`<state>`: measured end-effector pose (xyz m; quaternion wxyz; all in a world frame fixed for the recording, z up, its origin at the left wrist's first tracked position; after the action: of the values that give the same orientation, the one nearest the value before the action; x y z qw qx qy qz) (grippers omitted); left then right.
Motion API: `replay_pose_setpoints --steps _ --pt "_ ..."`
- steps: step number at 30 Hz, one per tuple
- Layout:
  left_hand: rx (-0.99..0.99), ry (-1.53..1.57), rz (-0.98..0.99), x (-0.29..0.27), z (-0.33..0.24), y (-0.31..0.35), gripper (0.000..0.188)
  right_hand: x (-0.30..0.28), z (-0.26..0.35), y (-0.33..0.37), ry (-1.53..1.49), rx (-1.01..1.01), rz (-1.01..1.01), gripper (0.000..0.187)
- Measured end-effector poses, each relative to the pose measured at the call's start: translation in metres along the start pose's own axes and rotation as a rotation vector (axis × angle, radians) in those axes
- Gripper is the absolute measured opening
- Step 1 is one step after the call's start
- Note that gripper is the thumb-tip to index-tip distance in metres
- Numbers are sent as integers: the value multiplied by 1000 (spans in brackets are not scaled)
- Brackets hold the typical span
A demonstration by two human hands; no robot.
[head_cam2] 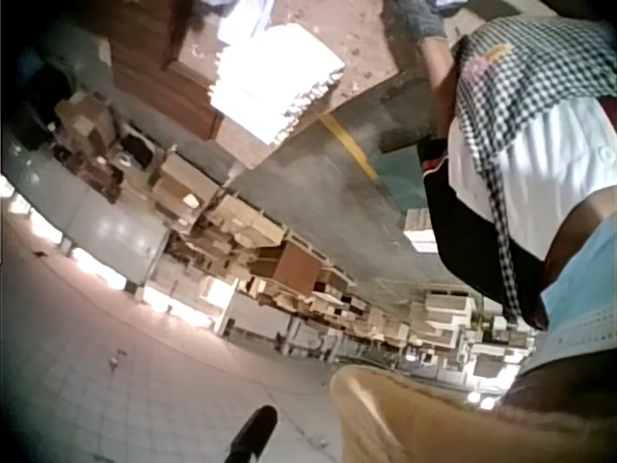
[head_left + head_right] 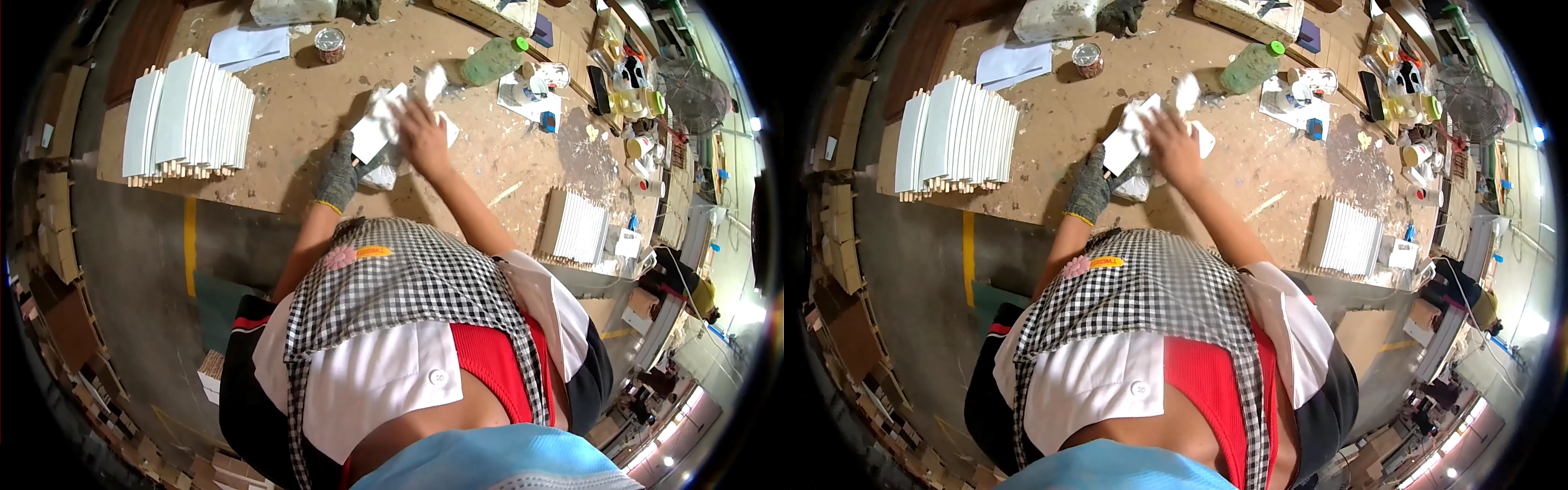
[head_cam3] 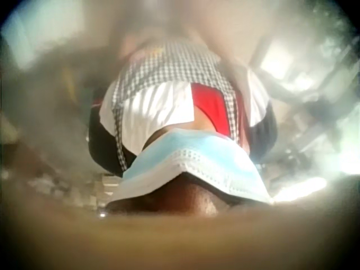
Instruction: The person cleans individual white wooden components by hand using a cloth.
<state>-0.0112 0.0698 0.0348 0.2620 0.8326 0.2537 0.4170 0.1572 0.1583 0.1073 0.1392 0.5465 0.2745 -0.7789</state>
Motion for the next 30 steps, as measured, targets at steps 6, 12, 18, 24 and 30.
replay_pose_setpoints --steps 6,12,18,24,30 --pt "-126 106 27 31 -19 18 60 27 -114 -31 -230 445 -44 30" --pt "-179 172 78 9 -8 -2 50 -14 -8 -28 -283 143 51 22" --pt "-110 -574 199 21 -18 1 43 -3 3 -9 -173 -196 219 52" --pt "-7 -387 297 -10 1 -29 42 -1 24 -7 -88 -144 253 42" --pt "-224 -2 49 12 -10 0 48 -38 26 46 -584 -282 248 37"
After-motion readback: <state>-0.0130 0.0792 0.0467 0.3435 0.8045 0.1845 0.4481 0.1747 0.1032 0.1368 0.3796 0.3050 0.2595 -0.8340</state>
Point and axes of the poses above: each hand's wrist, its own y-axis away from the middle knuckle, its own x-axis out of the palm, z = x × y, the point moved 2 cm from there along -y, towards the middle knuckle, and after that the axes turned 4 degrees about x, right-handed, at the moved point
